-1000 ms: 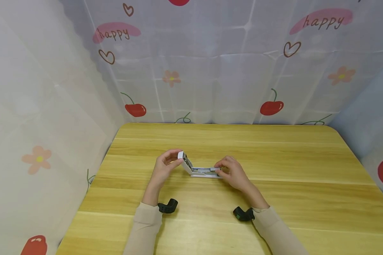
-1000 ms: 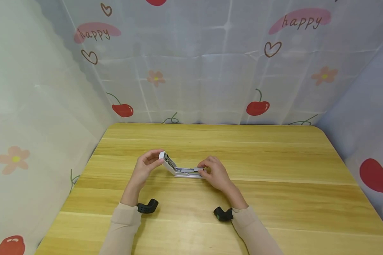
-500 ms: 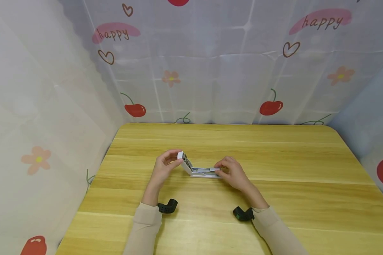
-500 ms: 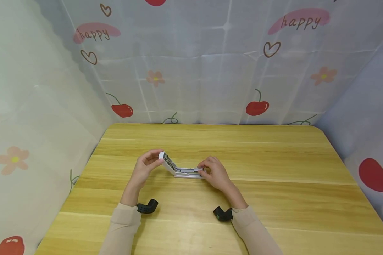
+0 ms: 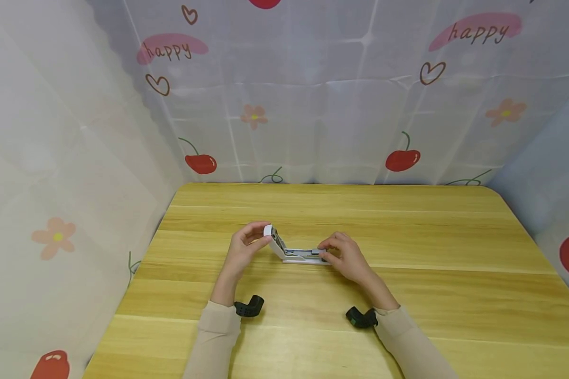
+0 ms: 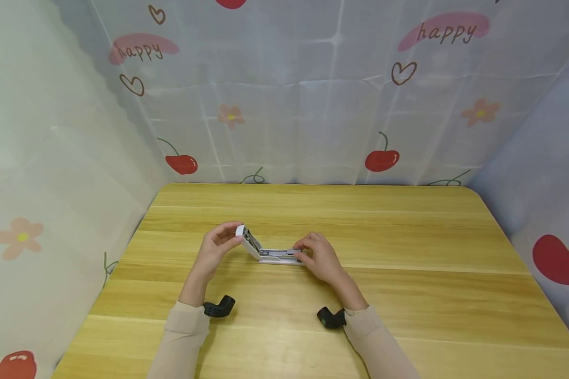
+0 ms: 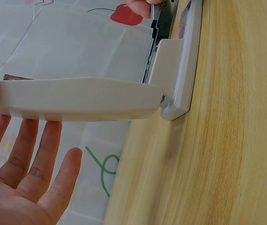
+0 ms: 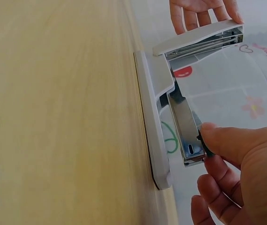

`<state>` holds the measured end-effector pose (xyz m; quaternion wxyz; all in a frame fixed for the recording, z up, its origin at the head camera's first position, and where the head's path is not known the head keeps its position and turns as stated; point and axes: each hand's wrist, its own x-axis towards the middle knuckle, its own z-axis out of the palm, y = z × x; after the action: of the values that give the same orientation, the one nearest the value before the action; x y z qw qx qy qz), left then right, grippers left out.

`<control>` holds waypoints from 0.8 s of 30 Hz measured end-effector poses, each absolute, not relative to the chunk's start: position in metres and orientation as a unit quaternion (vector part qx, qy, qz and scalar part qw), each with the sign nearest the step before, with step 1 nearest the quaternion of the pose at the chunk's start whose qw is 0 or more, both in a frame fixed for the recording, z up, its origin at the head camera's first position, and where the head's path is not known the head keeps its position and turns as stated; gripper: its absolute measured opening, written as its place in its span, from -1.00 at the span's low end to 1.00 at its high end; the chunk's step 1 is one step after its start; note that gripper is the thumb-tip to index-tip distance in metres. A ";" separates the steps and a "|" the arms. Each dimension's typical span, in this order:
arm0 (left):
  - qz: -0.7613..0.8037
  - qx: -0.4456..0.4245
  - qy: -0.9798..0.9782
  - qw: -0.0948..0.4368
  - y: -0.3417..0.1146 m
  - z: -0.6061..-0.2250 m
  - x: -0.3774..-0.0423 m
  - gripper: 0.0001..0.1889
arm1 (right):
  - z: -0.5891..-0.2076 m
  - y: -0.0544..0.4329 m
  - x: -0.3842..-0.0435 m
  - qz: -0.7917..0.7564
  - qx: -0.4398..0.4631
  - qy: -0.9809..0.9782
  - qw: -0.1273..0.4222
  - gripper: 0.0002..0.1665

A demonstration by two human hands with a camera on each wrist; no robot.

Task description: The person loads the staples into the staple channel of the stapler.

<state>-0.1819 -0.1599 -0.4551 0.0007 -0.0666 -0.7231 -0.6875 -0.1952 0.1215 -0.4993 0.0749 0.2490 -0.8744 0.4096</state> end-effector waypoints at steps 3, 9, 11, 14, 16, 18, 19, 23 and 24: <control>-0.690 -0.070 -0.721 0.001 -0.160 -0.456 -0.182 -0.63 | -0.500 0.122 -0.195 0.411 0.247 -0.874 0.073 -0.87; -0.692 -0.071 -0.719 -0.002 -0.161 -0.456 -0.182 -0.63 | -0.500 0.122 -0.195 0.414 0.250 -0.872 0.074 -0.88; -0.691 -0.070 -0.719 -0.003 -0.161 -0.456 -0.182 -0.63 | -0.500 0.122 -0.195 0.414 0.252 -0.871 0.076 -0.89; -0.692 -0.069 -0.719 -0.005 -0.161 -0.456 -0.182 -0.62 | -0.501 0.122 -0.195 0.413 0.254 -0.871 0.078 -0.89; -0.693 -0.068 -0.717 -0.006 -0.161 -0.455 -0.182 -0.62 | -0.501 0.122 -0.195 0.414 0.256 -0.870 0.078 -0.89; -0.696 -0.068 -0.715 -0.008 -0.161 -0.456 -0.182 -0.63 | -0.501 0.122 -0.195 0.414 0.256 -0.870 0.077 -0.89; -0.696 -0.068 -0.714 -0.009 -0.161 -0.456 -0.182 -0.63 | -0.501 0.122 -0.195 0.414 0.255 -0.870 0.076 -0.89; -0.699 -0.069 -0.712 -0.010 -0.162 -0.456 -0.183 -0.63 | -0.502 0.122 -0.195 0.411 0.253 -0.872 0.079 -0.89; -0.699 -0.069 -0.712 -0.010 -0.162 -0.456 -0.183 -0.63 | -0.502 0.121 -0.195 0.410 0.252 -0.873 0.080 -0.89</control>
<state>-0.1827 -0.1616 -0.4562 -0.0104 -0.0693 -0.7119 -0.6988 -0.1953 0.1213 -0.5018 0.0802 0.2520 -0.8728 0.4101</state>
